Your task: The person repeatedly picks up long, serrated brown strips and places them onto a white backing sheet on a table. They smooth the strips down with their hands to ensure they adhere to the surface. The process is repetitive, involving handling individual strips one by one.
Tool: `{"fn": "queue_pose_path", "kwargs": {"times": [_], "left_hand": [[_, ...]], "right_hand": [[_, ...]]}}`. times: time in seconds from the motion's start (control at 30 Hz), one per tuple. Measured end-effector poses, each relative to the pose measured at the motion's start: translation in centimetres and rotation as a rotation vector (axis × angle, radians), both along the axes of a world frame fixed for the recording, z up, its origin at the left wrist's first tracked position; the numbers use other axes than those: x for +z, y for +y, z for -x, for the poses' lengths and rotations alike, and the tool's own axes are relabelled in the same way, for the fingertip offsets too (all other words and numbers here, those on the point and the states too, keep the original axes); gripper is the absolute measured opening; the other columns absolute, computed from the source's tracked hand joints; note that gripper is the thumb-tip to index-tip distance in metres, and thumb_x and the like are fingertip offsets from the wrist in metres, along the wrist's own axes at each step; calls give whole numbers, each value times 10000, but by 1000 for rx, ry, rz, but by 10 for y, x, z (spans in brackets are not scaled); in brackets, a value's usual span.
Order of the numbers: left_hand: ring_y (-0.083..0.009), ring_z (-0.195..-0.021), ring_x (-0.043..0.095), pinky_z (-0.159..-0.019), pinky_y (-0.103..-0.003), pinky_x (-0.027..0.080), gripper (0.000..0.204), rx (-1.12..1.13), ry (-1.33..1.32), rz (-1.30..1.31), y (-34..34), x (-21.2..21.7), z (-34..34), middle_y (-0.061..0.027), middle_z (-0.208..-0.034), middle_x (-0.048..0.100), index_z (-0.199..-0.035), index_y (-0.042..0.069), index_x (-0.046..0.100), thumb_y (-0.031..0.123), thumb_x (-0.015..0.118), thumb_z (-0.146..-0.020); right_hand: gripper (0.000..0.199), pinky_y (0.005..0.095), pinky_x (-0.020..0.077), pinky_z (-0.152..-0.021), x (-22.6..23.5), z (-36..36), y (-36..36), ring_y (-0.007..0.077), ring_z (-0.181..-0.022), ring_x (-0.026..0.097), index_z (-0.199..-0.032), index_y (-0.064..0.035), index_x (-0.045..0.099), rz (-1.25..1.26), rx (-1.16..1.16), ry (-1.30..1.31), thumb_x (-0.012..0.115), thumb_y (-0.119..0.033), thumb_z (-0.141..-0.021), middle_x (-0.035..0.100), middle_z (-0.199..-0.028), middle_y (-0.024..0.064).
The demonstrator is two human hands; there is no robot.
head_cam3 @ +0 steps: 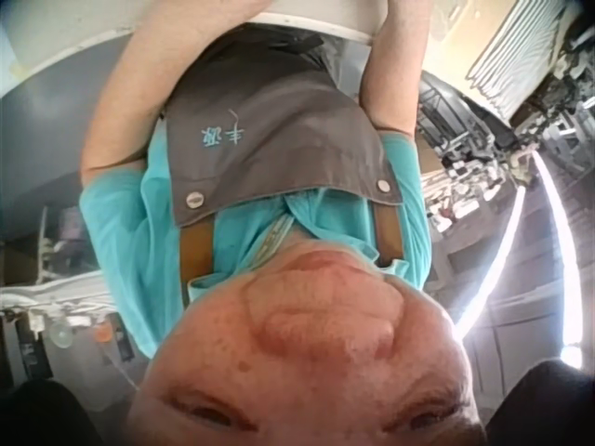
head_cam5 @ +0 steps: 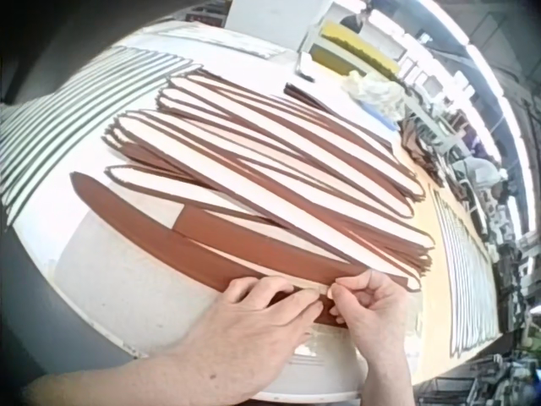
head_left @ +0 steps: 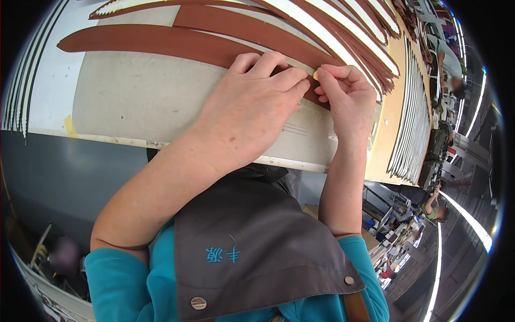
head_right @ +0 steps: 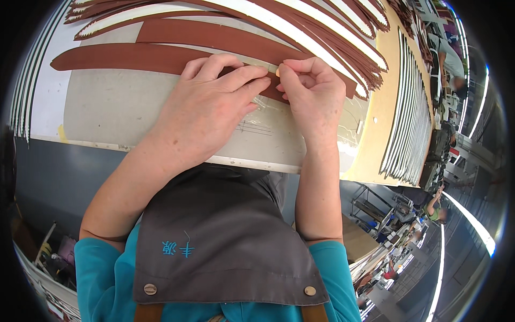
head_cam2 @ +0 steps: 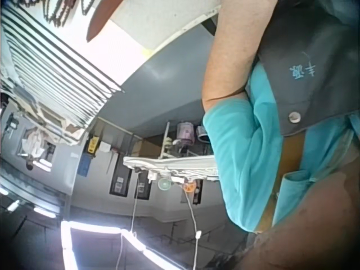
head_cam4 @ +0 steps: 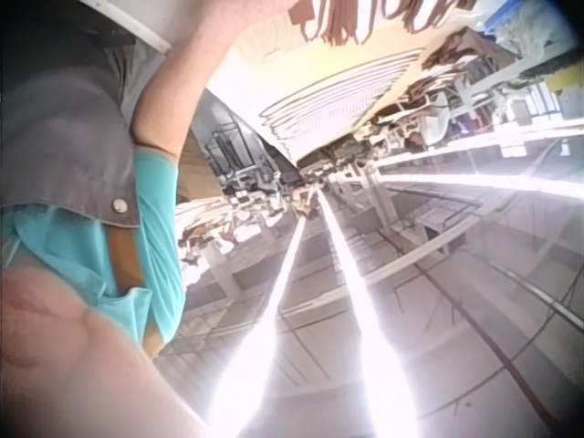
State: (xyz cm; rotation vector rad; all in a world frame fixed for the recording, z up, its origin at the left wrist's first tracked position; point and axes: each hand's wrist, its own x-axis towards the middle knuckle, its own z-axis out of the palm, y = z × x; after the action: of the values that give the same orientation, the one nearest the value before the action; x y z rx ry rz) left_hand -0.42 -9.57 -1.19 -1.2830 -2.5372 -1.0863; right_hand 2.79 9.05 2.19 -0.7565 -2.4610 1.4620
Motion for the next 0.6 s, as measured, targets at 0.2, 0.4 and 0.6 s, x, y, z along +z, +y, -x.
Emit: {"fn": "queue_pose_path", "kwargs": {"times": [0.2, 0.4, 0.6], "left_hand": [[-216, -1220, 543, -1055, -402, 416, 373, 0, 4, 7, 0, 0, 0, 14, -1276, 653, -1273, 78, 698, 181, 714, -915], [-218, -1226, 539, -1060, -404, 413, 368, -1, 6, 4, 0, 0, 0, 15, -1278, 652, -1267, 79, 699, 183, 717, -915], [-217, -1227, 538, -1056, -407, 418, 364, 4, 20, 1, 2, -2, -1, 19, -1283, 650, -1258, 88, 702, 178, 723, -905]], "right_hand": [[119, 195, 532, -623, 0, 0, -3, 59, -684, 660, -980, 5, 734, -78, 13, -30, 780, -87, -921, 730, -805, 32], [106, 215, 546, -642, -1, 0, -5, 88, -690, 702, -963, 29, 719, -72, 2, 4, 754, -51, -904, 747, -776, 72], [107, 218, 547, -620, 3, -3, 10, 94, -677, 689, -968, 33, 718, 107, -23, 171, 758, -52, -916, 758, -843, 88]]}}
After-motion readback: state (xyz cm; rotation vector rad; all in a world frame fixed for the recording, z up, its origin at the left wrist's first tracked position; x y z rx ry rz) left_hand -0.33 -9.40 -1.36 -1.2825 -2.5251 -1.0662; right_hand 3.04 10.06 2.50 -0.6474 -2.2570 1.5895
